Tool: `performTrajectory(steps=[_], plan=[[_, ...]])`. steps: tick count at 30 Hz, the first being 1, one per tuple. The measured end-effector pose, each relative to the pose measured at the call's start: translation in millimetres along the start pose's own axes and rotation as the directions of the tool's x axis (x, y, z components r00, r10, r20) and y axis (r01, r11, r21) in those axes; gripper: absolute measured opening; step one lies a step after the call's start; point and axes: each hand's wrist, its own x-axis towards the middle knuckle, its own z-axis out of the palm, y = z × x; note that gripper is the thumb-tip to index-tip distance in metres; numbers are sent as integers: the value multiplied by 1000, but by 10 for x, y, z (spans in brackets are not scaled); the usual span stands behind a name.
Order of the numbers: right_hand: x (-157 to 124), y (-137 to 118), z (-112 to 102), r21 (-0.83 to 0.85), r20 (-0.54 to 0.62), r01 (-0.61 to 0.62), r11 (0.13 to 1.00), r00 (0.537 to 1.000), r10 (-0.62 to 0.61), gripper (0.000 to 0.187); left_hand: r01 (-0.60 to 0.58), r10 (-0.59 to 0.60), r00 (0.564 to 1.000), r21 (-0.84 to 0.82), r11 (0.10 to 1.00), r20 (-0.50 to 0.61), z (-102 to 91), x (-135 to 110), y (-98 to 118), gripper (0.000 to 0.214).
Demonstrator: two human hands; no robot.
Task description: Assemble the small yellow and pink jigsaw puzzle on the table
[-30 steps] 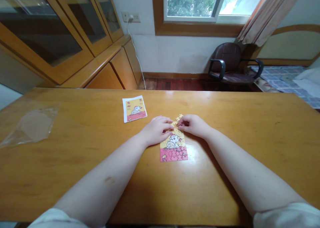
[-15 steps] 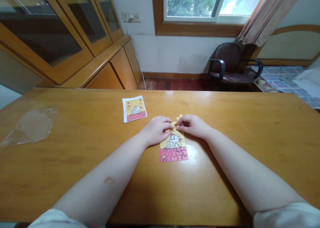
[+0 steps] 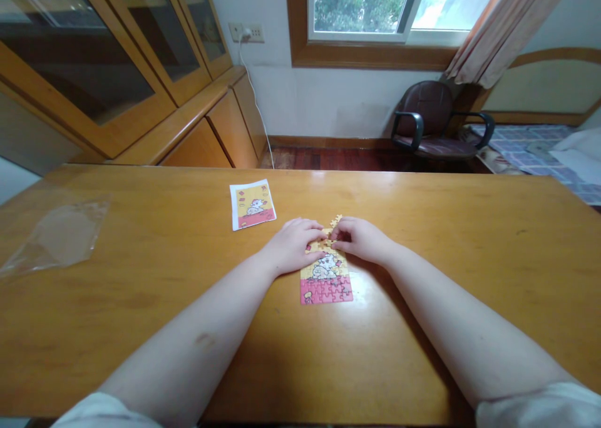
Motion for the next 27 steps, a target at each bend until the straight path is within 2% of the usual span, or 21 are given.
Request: performTrajectory(steps=[4,8,16,22,27], plan=[[-9,28,22,187,20,-50,981,999,47,9,-7,7,1000,14,1000,8,-14,5,10,37],[-9,40,7,332,-18,-50,942,998,59,26,-10,10,1000,15,1000,16,-16,13,22,42],[-2,65,-4,361,-28,-143,921,986,163,15,0,0,1000,10,1000,-2,-22,4,17,38],[1,38,-26,328,-4,-155,932,986,166,16,-13,12,1000,-6,1000,-13,-28,10,29,34],[-2,-1,-11,320,-19,-200,926,976,217,16,-21,20,1000,-20,1000,-18,-24,7,24,34]])
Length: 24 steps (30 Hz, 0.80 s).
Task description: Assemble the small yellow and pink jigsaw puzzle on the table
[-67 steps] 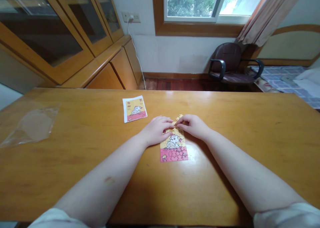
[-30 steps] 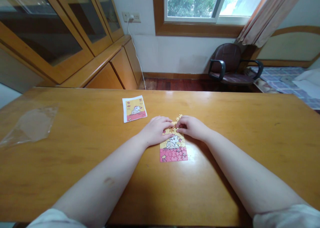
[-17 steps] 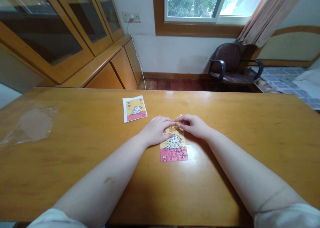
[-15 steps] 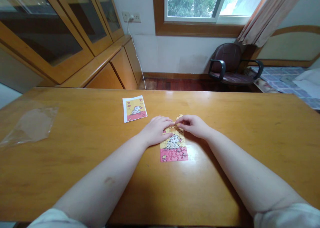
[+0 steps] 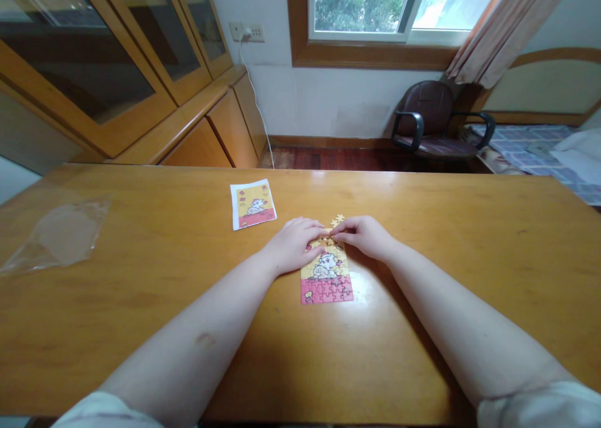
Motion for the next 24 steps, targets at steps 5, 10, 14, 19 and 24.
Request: performTrajectory(steps=[5,10,14,19,24], plan=[[-12,-36,66,-75,-15,-8,997,1000,7,13,-5,5,1000,0,1000,-5,9,-1,-8,31],[-18,-39,64,-179,10,52,982,999,-51,15,-15,15,1000,9,1000,3,20,0,-15,27],[-12,-17,20,-186,48,75,980,997,-68,14,-21,21,1000,5,1000,-6,20,0,-15,25],[-3,19,7,-218,54,93,972,995,-83,12,-22,22,1000,-10,1000,-3,16,1,-8,23],[-8,32,24,-236,54,117,965,993,-108,10,-26,26,999,-22,999,-27,-5,1,16,18]])
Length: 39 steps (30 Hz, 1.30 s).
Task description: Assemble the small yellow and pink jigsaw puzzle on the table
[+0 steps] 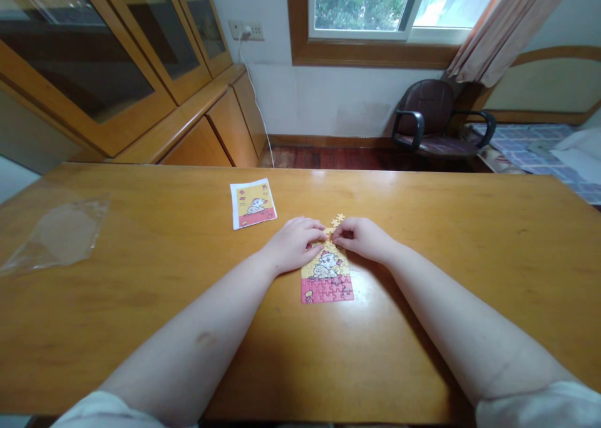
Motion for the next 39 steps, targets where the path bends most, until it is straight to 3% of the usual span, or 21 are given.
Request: performTrajectory(steps=[8,32,39], plan=[[7,-24,-9,-72,16,99,992,995,-98,13,-41,41,999,1,999,-7,-10,0,18,14],[5,-31,-16,-50,19,71,996,997,-70,10,-41,41,999,-13,999,14,9,-4,-8,16],[25,23,-36,-14,-89,-18,1000,996,16,8,-58,58,997,9,998,46,18,-6,-25,21]])
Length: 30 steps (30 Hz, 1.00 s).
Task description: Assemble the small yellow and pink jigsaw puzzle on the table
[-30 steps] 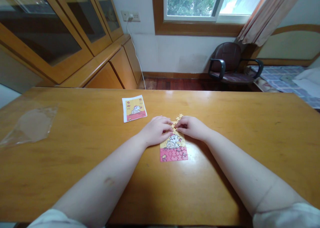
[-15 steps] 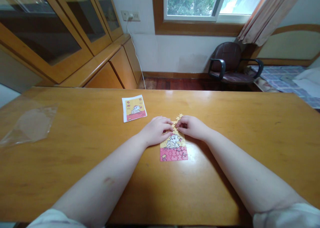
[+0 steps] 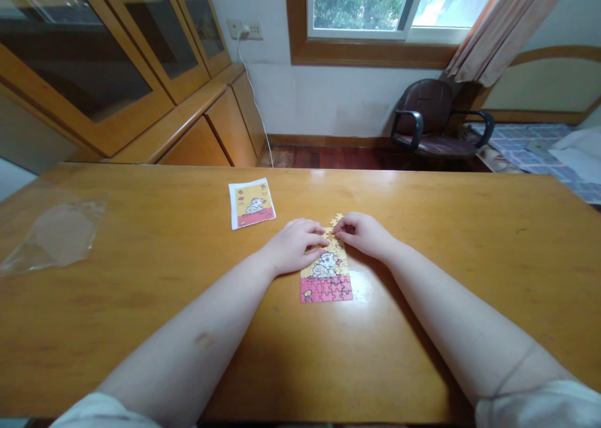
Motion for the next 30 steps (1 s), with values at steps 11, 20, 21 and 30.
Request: performTrajectory(steps=[11,20,21,30], plan=[[13,1,30,11,40,-9,1000,999,9,6,19,-20,999,43,999,27,-3,-12,17,21],[4,-18,17,-57,-68,-4,998,998,0,9,47,-47,999,16,999,20,-11,-5,21,26],[6,-9,10,-84,-112,-5,996,994,-4,10,50,-50,999,20,999,18,-12,-6,21,25],[45,140,8,-362,-210,23,932,972,-105,31,50,-50,999,36,998,3,1,-15,7,23]])
